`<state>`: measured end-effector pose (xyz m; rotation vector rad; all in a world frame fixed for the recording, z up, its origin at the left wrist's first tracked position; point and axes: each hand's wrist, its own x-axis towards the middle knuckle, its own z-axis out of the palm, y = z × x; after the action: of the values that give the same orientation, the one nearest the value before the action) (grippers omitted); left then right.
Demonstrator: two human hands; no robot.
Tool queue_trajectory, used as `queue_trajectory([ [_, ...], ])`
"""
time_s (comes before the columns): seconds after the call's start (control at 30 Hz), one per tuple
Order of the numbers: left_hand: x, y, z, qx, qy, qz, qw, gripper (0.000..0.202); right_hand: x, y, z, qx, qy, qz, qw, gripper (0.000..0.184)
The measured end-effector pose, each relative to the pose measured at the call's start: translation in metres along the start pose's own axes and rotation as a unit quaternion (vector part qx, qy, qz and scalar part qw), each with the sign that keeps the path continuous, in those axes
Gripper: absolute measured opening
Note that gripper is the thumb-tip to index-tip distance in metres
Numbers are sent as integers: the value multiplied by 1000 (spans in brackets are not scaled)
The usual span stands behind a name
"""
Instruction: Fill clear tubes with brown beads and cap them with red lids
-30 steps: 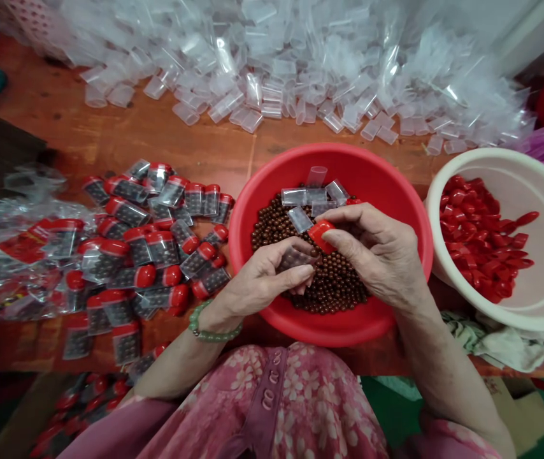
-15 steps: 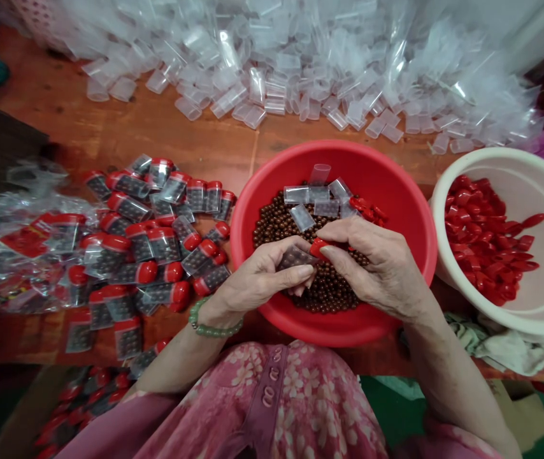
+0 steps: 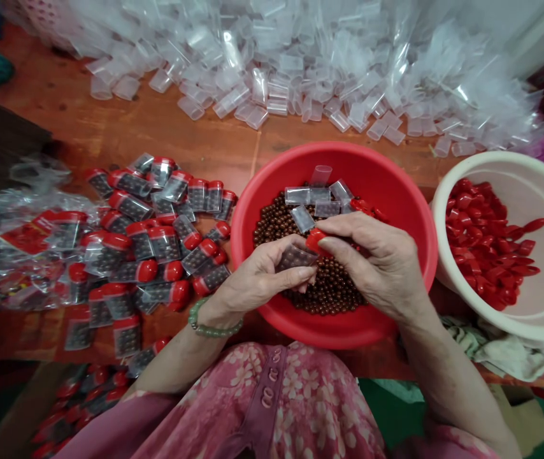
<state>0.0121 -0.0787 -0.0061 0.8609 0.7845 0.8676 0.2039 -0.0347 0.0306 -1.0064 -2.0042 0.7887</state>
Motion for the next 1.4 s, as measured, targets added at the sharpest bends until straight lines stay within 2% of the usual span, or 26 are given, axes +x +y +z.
queue_trajectory([
  [0.17,1,-2,0,-22,-13,13,1000,36,0,-6,23,-7,40,-20,999,18],
  [0.33,1,-3,-3,-35,-24,23,999,36,-6,-4,31,-15,64,-35,997,14],
  [0.47,1,-5,-4,-64,-49,15,997,39,-10,2,32,-15,65,-84,994,17],
  [0.53,2,-6,-4,-97,-47,5,994,41,-11,6,31,-32,43,-120,991,30],
  [0.67,2,-5,-3,-144,-28,-5,989,43,-14,9,31,-142,-44,-162,975,76],
  [0.73,2,-4,-3,-165,-34,-11,986,44,-15,8,33,-202,-60,-168,963,83],
  [0.83,2,-4,-2,-165,-32,-3,986,44,-16,7,38,-263,-34,-179,947,73],
  [0.97,2,-9,-1,-150,-48,17,987,41,-15,5,42,-292,-4,-206,934,62],
  [1.27,-1,-11,0,-181,-70,48,980,37,-13,7,44,-299,28,-276,913,63],
  [1.4,-1,-11,-2,-214,-77,8,974,49,-10,4,44,-288,33,-272,917,65],
])
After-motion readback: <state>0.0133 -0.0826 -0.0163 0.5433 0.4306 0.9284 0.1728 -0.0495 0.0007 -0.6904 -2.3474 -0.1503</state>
